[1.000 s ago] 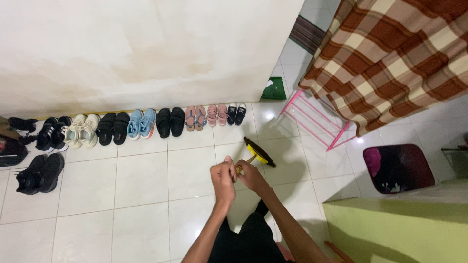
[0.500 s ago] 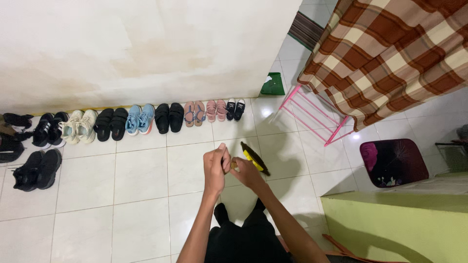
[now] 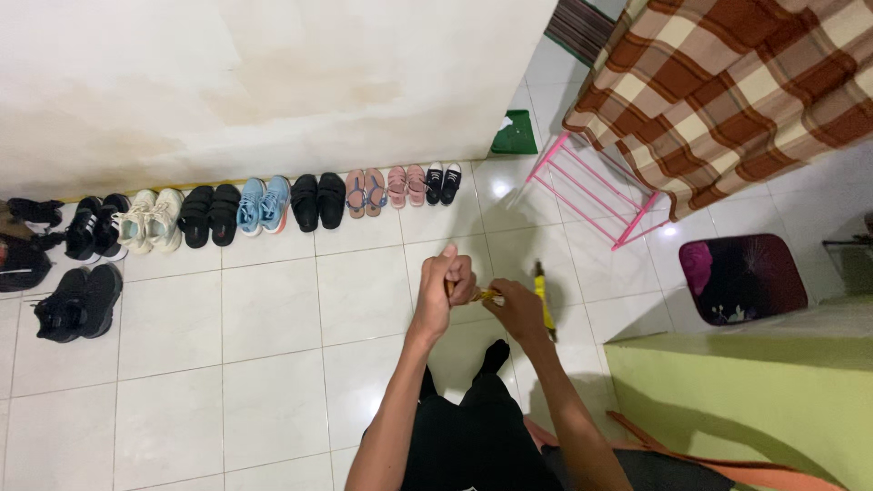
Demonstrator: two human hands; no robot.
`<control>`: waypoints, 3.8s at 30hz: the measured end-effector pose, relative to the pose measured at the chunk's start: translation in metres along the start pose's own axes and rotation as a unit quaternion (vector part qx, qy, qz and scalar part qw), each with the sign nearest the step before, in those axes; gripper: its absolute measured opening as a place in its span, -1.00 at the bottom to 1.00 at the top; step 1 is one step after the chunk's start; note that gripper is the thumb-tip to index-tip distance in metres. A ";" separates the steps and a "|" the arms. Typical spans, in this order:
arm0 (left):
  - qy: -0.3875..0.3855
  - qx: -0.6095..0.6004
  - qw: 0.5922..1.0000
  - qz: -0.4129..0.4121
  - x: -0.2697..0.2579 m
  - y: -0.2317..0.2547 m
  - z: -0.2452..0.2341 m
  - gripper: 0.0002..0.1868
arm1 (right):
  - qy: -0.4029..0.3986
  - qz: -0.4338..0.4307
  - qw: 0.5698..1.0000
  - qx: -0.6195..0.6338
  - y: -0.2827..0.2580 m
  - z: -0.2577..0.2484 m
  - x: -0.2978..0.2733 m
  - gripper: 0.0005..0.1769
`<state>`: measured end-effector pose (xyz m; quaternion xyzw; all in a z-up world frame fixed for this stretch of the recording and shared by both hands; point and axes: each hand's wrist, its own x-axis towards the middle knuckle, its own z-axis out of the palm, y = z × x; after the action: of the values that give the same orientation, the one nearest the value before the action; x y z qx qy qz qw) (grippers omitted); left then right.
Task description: The person attaches the handle back onto a broom head by threading and twisting it into place by hand.
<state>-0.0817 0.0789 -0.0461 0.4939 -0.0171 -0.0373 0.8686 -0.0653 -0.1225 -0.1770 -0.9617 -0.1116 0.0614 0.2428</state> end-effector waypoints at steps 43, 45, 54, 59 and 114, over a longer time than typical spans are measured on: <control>-0.127 0.221 0.967 -0.022 0.021 -0.057 0.022 -0.47 | -0.048 0.043 0.974 0.216 0.012 0.003 -0.011 -0.68; -0.133 0.224 0.965 -0.015 0.019 -0.049 0.015 -0.45 | -0.050 0.026 0.973 0.224 0.002 0.003 -0.009 -0.69; -0.150 0.325 0.933 -0.018 0.012 -0.021 0.022 -0.32 | -0.119 0.163 0.941 0.270 -0.019 -0.002 -0.009 -0.78; -0.171 0.311 0.935 0.031 0.009 -0.003 0.036 -0.44 | -0.066 0.105 0.939 0.320 -0.020 -0.006 -0.011 -0.80; -0.218 0.337 0.910 -0.101 0.071 -0.106 0.251 -0.43 | 0.026 0.086 0.900 0.426 0.269 0.016 -0.065 -0.91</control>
<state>-0.0324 -0.1961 -0.0093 0.7359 -0.1675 -0.2233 0.6168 -0.0813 -0.3612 -0.3164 -0.7738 0.0150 0.0992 0.6254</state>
